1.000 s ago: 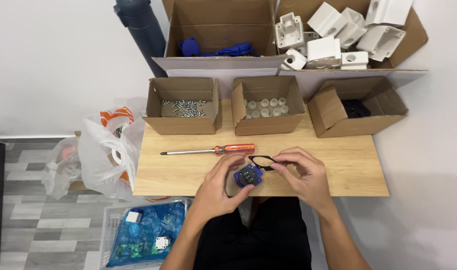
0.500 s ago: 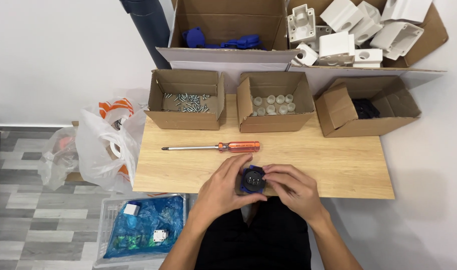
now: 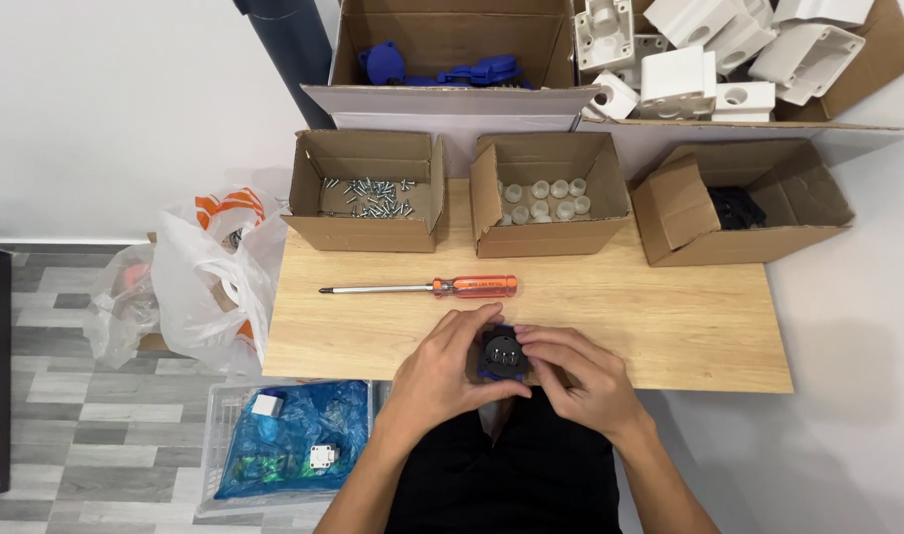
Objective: Assembling or repairing an electrical socket using a screwdriver and small hardware parts.
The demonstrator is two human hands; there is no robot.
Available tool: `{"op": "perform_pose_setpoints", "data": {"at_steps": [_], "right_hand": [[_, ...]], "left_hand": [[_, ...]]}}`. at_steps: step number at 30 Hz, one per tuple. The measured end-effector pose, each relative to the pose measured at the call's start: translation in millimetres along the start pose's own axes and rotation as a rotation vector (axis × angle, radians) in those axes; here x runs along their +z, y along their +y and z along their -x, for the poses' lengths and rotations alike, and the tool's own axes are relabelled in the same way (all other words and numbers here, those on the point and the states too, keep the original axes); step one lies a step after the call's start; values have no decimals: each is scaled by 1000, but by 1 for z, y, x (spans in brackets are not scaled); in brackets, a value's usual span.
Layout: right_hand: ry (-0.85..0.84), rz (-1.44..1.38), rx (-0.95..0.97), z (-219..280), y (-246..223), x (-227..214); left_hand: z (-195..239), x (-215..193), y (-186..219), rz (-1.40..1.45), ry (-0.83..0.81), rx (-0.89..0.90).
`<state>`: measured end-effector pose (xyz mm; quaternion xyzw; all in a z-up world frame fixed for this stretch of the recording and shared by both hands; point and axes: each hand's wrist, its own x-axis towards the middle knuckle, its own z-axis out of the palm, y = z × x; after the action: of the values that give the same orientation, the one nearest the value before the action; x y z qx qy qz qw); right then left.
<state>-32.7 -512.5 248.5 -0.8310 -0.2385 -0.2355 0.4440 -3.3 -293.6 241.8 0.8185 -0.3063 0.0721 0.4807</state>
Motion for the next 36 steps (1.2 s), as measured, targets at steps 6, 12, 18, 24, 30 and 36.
{"op": "perform_pose_setpoints", "data": {"at_steps": [6,12,18,24,30,36], "right_hand": [[4,-5,-43,0,2,1],[0,-33,-47,-2,-1,-2],[-106,-98,-69,-3,-4,-10],[-103,-86,-101,0,0,-9],[-109,-112,-58,-1,-1,-13],[-104,-109,-66,2,3,-10]], "left_hand": [[-1,1,-2,5,11,40],[0,4,-6,-2,21,48],[4,8,-11,-57,17,69],[4,11,-15,-92,28,72],[-7,-6,8,-69,30,165],[1,-25,3,19,-107,188]]}}
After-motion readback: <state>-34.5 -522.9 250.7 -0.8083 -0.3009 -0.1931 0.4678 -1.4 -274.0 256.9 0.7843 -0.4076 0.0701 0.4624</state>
